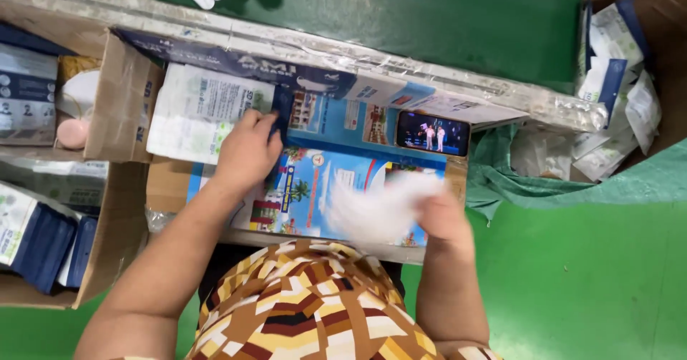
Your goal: The recorder picks up 3D face masks from a moving conveyor belt and places them into individual packaging sleeves.
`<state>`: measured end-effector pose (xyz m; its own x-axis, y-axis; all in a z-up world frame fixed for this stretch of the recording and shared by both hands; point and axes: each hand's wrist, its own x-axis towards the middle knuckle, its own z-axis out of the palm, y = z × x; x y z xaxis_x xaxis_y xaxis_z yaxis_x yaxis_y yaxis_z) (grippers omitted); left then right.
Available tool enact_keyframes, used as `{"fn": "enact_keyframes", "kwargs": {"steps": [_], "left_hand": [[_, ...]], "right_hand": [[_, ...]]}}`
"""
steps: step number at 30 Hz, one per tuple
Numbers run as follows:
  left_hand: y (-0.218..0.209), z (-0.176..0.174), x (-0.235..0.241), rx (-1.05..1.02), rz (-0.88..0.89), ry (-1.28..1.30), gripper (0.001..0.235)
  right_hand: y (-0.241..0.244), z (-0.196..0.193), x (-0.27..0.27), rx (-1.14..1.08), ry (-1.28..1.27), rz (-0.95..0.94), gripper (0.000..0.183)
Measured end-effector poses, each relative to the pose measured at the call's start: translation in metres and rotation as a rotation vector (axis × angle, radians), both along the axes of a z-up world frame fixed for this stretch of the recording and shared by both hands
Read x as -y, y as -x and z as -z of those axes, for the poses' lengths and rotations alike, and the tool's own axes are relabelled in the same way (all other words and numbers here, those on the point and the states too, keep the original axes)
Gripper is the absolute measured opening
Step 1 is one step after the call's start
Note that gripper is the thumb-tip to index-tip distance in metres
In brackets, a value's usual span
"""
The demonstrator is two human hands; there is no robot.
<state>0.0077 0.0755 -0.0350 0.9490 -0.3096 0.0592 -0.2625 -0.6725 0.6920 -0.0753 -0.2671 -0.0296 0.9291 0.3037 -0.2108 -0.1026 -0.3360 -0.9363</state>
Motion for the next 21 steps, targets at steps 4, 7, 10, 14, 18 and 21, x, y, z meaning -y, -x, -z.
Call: {"fn": "enact_keyframes", "kwargs": {"steps": [4, 7, 10, 14, 18, 21], "left_hand": [[-0.004, 0.037, 0.005, 0.053, -0.125, -0.373, 0.048], [-0.008, 0.075, 0.008, 0.141, -0.145, -0.446, 0.042], [-0.012, 0.044, 0.012, 0.147, -0.189, -0.436, 0.035], [-0.017, 0.042, -0.003, 0.104, -0.251, -0.333, 0.023], [-0.001, 0.022, -0.006, 0.122, -0.266, 0.104, 0.016], [0.029, 0.006, 0.006, 0.145, -0.154, 0.331, 0.013]], "right_hand": [[-0.008, -0.001, 0.005, 0.172, 0.012, 0.175, 0.034], [-0.016, -0.015, -0.017, 0.179, 0.298, 0.350, 0.033], [-0.016, -0.014, -0.056, 0.277, 0.491, 0.348, 0.033], [-0.001, -0.005, -0.076, 0.559, 0.610, 0.168, 0.042], [0.003, -0.002, -0.082, 0.341, 0.236, 0.092, 0.040], [-0.004, -0.006, -0.108, -0.020, -0.127, 0.203, 0.039]]}}
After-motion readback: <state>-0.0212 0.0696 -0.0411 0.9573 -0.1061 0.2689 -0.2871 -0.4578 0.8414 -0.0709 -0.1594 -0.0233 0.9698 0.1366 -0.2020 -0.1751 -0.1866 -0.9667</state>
